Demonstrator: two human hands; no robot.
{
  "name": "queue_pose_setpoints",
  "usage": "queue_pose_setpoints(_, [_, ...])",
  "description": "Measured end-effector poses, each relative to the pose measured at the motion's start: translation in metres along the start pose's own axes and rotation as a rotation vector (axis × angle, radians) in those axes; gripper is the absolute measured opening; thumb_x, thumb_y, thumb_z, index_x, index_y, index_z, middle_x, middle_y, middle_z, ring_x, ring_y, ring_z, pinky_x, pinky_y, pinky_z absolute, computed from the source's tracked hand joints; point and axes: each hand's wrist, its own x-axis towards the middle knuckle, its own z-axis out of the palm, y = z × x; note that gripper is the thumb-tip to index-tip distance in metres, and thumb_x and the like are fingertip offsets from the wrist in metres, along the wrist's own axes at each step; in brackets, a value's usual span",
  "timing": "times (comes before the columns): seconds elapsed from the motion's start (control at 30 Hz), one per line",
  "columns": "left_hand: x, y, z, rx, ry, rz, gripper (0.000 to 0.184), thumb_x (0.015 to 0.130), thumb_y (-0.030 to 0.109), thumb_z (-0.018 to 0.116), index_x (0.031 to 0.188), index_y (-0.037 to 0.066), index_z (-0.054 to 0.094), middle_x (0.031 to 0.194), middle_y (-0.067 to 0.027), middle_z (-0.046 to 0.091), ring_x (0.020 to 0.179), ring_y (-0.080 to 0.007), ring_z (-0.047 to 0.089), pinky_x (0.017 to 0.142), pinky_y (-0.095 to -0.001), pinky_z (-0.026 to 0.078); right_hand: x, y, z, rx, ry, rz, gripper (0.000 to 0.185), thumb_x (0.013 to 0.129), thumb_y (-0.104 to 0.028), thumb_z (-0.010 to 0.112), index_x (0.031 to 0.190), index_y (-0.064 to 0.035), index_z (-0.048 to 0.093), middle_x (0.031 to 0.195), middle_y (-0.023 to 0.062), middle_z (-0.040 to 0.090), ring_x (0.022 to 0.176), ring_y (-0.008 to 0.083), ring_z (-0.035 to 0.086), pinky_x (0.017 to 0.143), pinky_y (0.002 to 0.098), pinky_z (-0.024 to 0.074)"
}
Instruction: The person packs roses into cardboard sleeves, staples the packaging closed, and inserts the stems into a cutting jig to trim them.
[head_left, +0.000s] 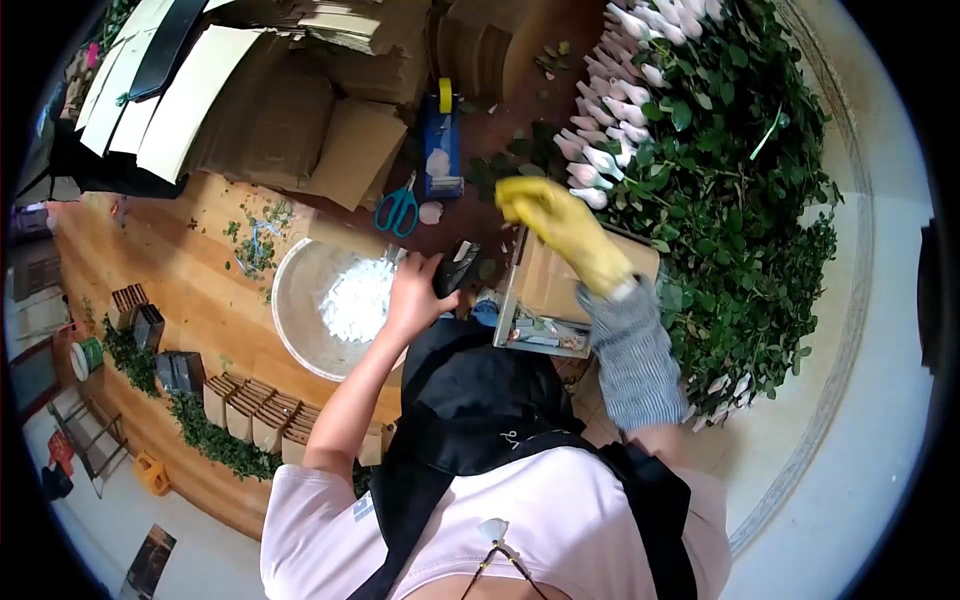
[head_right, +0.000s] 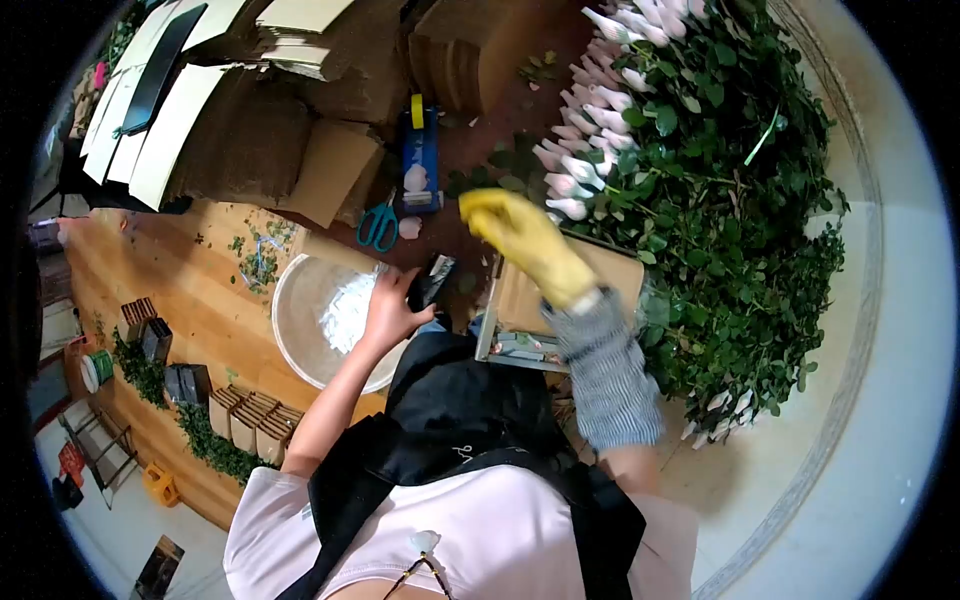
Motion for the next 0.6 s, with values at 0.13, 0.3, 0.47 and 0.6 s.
queue_pose_setpoints(0.13, [0.041,-0.010,0.032,0.205,0.077,0.086,0.070,0.069,0.031,0.080,0.127,-0.002,0.058,0.107,-0.0207,0.054,0.103,-0.0397,0.052,0.088,-0.0476,0.045,0.113,0.024,0.032,-0.246,0.300,0.080,0.038,0.101,-0.022,0.060,0.130,0.0024,0.056,0.118,0.0128,0.066,0.107,0.0173,0.063,0.094,0.0281,0.0502])
queue_pose_setpoints(0.3, [0.045,-0.004,0.031,0.217,0.233,0.083,0.064,0.081,0.023,0.073,0.135,-0.001,0.051,0.117,-0.0221,0.052,0.108,-0.0409,0.050,0.092,-0.0489,0.044,0.111,-0.023,0.058,0.118,0.233,0.099,0.032,0.102,-0.029,0.059,0.112,0.0017,0.063,0.097,0.0103,0.070,0.086,0.0154,0.066,0.084,0.0281,0.0528])
queue_pose_setpoints(0.47, [0.013,-0.004,0.022,0.061,0.349,0.048,0.049,0.079,0.011,0.071,0.123,-0.003,0.057,0.121,-0.0235,0.053,0.114,-0.0444,0.049,0.099,-0.0527,0.040,0.061,0.066,0.090,0.246,0.122,0.332,0.017,0.098,-0.016,0.062,0.101,-0.0013,0.070,0.085,0.0097,0.073,0.075,0.0190,0.069,0.064,0.0300,0.0545])
queue_pose_setpoints(0.6, [0.003,0.007,0.018,0.065,0.339,0.027,0.045,0.078,0.010,0.070,0.120,-0.002,0.059,0.122,-0.0233,0.054,0.115,-0.0433,0.049,0.101,-0.0514,0.039,0.074,0.074,0.089,-0.951,0.328,0.416,0.031,0.085,-0.034,0.067,0.101,-0.0090,0.075,0.100,0.0190,0.072,0.092,0.0374,0.070,0.080,0.0424,0.0568])
